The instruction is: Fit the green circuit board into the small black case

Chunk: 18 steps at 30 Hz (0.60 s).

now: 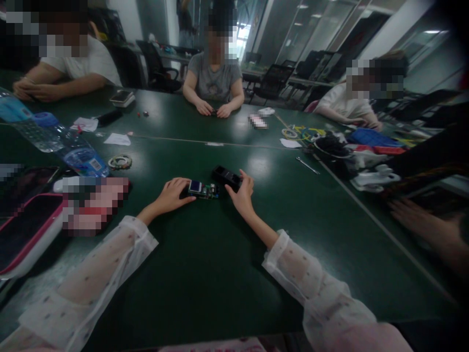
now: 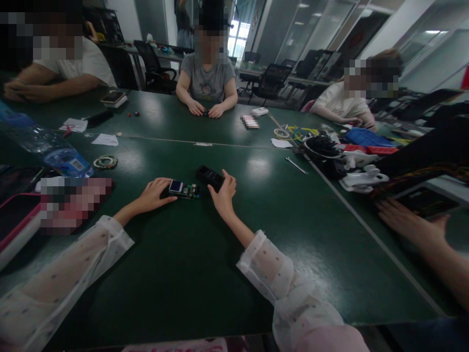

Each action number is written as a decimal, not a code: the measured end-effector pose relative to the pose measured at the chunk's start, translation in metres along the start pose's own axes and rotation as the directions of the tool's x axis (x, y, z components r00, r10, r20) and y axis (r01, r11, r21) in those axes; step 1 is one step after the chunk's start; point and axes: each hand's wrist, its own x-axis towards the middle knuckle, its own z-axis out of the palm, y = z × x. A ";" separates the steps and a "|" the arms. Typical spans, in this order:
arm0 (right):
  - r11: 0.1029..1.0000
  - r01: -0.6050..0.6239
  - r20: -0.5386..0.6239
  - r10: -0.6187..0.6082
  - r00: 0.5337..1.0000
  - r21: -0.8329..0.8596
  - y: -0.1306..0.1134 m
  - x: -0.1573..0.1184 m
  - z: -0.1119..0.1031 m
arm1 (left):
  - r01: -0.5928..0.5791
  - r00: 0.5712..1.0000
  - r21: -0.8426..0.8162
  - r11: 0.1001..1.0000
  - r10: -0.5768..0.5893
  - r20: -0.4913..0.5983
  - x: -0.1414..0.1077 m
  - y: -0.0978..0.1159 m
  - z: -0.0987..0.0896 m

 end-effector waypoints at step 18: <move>0.993 0.078 0.036 -0.081 0.996 0.091 0.011 0.002 0.004 | 0.001 1.000 -0.003 1.000 -0.001 -0.015 0.001 0.000 0.001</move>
